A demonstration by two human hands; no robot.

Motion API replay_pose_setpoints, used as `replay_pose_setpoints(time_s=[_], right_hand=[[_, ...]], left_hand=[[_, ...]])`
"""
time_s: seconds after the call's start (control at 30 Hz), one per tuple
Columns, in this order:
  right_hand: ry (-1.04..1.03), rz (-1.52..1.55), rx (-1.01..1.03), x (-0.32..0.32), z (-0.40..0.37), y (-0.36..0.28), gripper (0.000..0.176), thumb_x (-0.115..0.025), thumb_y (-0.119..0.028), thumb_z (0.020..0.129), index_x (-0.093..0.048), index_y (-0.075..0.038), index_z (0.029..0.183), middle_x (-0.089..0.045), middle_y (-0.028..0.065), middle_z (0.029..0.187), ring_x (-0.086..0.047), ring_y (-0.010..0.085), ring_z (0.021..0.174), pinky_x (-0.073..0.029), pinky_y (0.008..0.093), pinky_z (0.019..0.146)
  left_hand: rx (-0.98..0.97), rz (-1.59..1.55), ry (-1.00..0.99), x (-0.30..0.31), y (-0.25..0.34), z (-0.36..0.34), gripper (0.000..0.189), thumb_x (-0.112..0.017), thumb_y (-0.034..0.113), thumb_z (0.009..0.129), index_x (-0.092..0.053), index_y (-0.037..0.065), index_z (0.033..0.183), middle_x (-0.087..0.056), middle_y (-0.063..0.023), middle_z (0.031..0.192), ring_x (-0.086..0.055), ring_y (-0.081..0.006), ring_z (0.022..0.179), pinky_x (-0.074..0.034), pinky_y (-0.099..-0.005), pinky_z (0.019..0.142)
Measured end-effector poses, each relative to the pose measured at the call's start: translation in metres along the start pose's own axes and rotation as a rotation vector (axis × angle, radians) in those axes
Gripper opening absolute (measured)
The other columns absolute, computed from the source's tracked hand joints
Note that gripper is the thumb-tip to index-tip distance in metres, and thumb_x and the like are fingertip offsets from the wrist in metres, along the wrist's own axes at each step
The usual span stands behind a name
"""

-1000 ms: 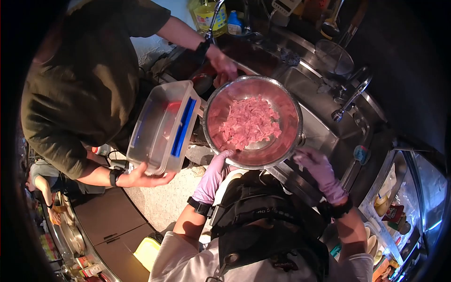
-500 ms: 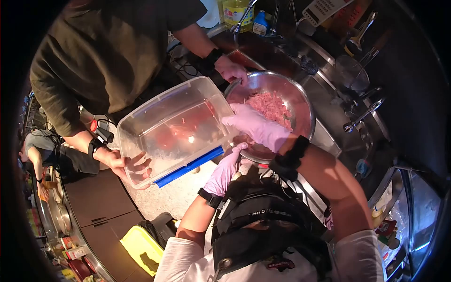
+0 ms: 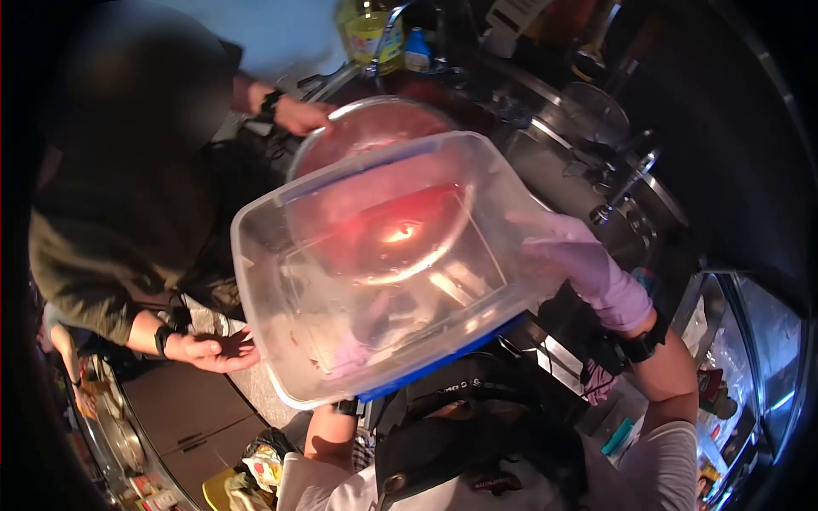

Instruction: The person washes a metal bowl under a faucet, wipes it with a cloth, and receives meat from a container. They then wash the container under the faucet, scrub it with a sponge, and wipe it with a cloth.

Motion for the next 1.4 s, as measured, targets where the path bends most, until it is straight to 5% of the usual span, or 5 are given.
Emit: replay_pose_setpoints(time_s=[0.3,0.53,0.87,1.13,1.4], right_hand=[[0.282,0.121,-0.261,0.131,-0.111,0.112,0.031,-0.059,-0.012,0.086,-0.06,-0.003,0.116,-0.063,0.0082,0.098,-0.063,0.0152,0.076,-0.052,0.0255,0.065],[0.209,0.478,-0.669,0.139,-0.115,0.239,0.034,-0.044,-0.024,0.095,-0.053,-0.004,0.12,-0.06,0.0065,0.086,-0.058,0.0168,0.064,-0.054,0.0407,0.07],[0.144,0.601,-0.708,0.152,-0.079,0.31,0.029,-0.037,-0.023,0.096,-0.055,-0.008,0.112,-0.057,0.0013,0.068,-0.04,0.0152,0.046,-0.043,0.0565,0.089],[0.28,-0.17,-0.234,0.233,-0.058,0.327,0.033,-0.058,-0.02,0.087,-0.057,0.002,0.112,-0.065,0.0158,0.092,-0.065,0.0243,0.064,-0.055,0.032,0.056],[0.732,-0.796,-0.35,0.336,-0.061,0.211,0.055,-0.059,-0.035,0.086,-0.046,-0.001,0.128,-0.055,0.0231,0.119,-0.052,0.0361,0.111,-0.042,0.0404,0.096]], left_hand=[[0.087,0.151,-0.104,-0.06,-0.035,-0.003,0.049,-0.05,0.027,0.094,-0.038,0.001,0.133,-0.05,-0.0105,0.128,-0.05,-0.0237,0.115,-0.043,-0.037,0.096],[-0.188,0.815,-0.013,-0.054,-0.017,0.073,0.053,-0.053,0.032,0.093,-0.036,0.008,0.138,-0.046,-0.0107,0.134,-0.045,-0.0261,0.122,-0.042,-0.0423,0.094],[-0.29,0.471,-0.099,-0.22,0.08,0.119,0.047,-0.049,0.028,0.096,-0.042,0.0,0.133,-0.044,-0.0103,0.136,-0.04,-0.0165,0.125,-0.027,-0.0294,0.107],[0.276,0.516,-0.037,-0.157,-0.003,0.228,0.023,-0.06,0.036,0.089,-0.059,0.014,0.096,-0.056,0.0084,0.076,-0.052,-0.0025,0.066,-0.042,-0.0191,0.06],[0.463,0.38,-0.217,-0.154,-0.089,0.252,0.013,-0.068,0.008,0.08,-0.056,0.013,0.08,-0.058,0.0038,0.072,-0.052,-0.0034,0.061,-0.042,-0.0191,0.054]])
Point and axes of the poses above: each hand's wrist, its own z-axis towards the middle knuckle, its own x-axis out of the back of the hand, y = z × x, the point moved 10 cm from there along z, towards the middle knuckle
